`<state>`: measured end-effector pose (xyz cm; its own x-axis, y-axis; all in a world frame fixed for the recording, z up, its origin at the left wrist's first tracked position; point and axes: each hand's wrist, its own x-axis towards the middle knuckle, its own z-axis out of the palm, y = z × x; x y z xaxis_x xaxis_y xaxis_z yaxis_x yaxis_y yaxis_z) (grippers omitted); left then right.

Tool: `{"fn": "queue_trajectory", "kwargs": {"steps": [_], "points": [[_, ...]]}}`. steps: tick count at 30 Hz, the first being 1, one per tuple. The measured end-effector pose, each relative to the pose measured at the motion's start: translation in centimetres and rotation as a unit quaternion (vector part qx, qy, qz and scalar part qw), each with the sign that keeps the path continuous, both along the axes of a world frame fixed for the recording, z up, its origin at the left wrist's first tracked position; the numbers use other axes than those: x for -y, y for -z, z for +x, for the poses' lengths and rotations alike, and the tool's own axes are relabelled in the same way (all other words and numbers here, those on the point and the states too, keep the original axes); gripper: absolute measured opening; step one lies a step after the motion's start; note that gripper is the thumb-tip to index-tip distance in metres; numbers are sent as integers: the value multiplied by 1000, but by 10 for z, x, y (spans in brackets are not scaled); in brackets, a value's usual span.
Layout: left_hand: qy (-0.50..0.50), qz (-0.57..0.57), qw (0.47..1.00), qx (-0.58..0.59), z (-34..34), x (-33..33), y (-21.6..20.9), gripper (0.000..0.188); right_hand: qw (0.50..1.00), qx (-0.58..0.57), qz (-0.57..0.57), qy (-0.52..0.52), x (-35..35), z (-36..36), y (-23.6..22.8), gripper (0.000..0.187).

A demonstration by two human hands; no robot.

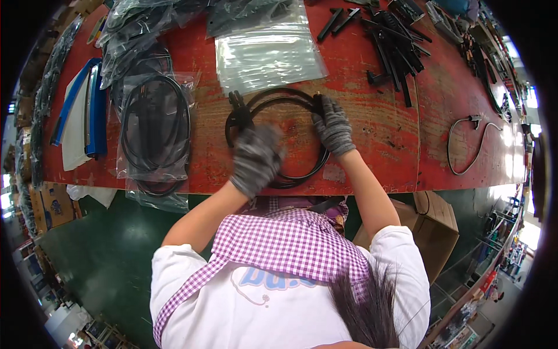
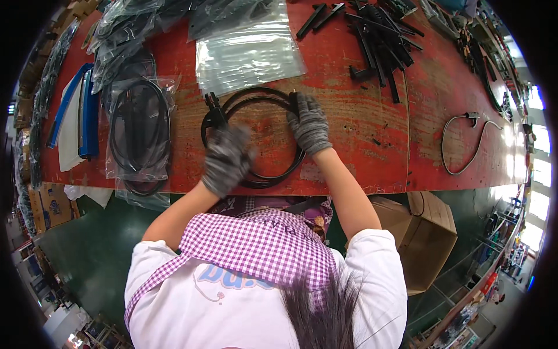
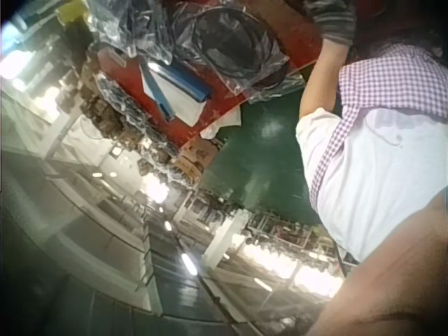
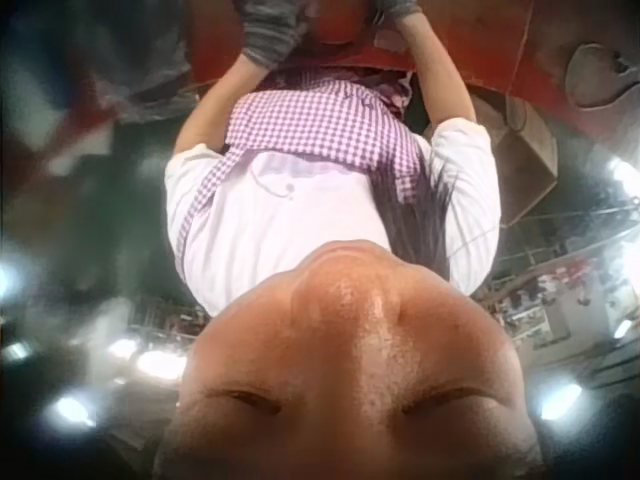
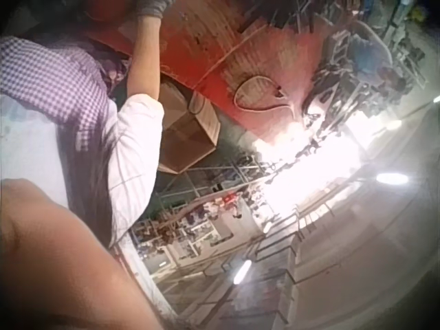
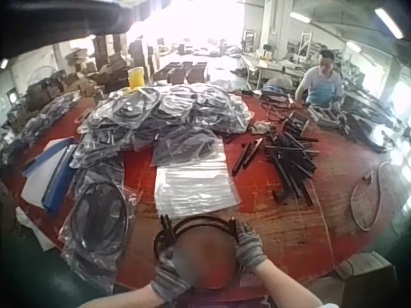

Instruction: The person repeatedly picks up black cables and places them into clear plastic bags on a red workbench. The filled bags are set aside as the task continues.

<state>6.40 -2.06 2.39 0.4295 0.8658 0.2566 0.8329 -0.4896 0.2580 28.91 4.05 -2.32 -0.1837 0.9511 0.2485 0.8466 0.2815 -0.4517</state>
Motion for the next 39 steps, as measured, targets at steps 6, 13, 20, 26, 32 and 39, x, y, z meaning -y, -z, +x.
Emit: {"fn": "queue_trajectory", "kwargs": {"steps": [6, 13, 20, 26, 32, 39], "points": [[-289, -141, 947, -26, -35, -57, 28, 76, 986, 33, 104, -127, 11, -16, 1, 43], [-103, -208, 969, -80, 32, -27, 8, 78, 996, -31, 63, -64, 8, -26, 14, 43], [-158, -178, 967, -86, -8, -33, 19, 72, 995, -7, 47, -92, 14, -17, -3, 37], [-191, -154, 970, -2, -34, 7, 30, 69, 989, -70, 8, 131, -71, 119, -1, 16], [-198, -166, 966, 4, -33, 4, 27, 69, 890, 239, -191, 338, -116, 196, -56, 48], [-191, -165, 968, -2, -37, 6, 27, 71, 929, -198, -153, 272, -138, 193, -77, 38]]}}
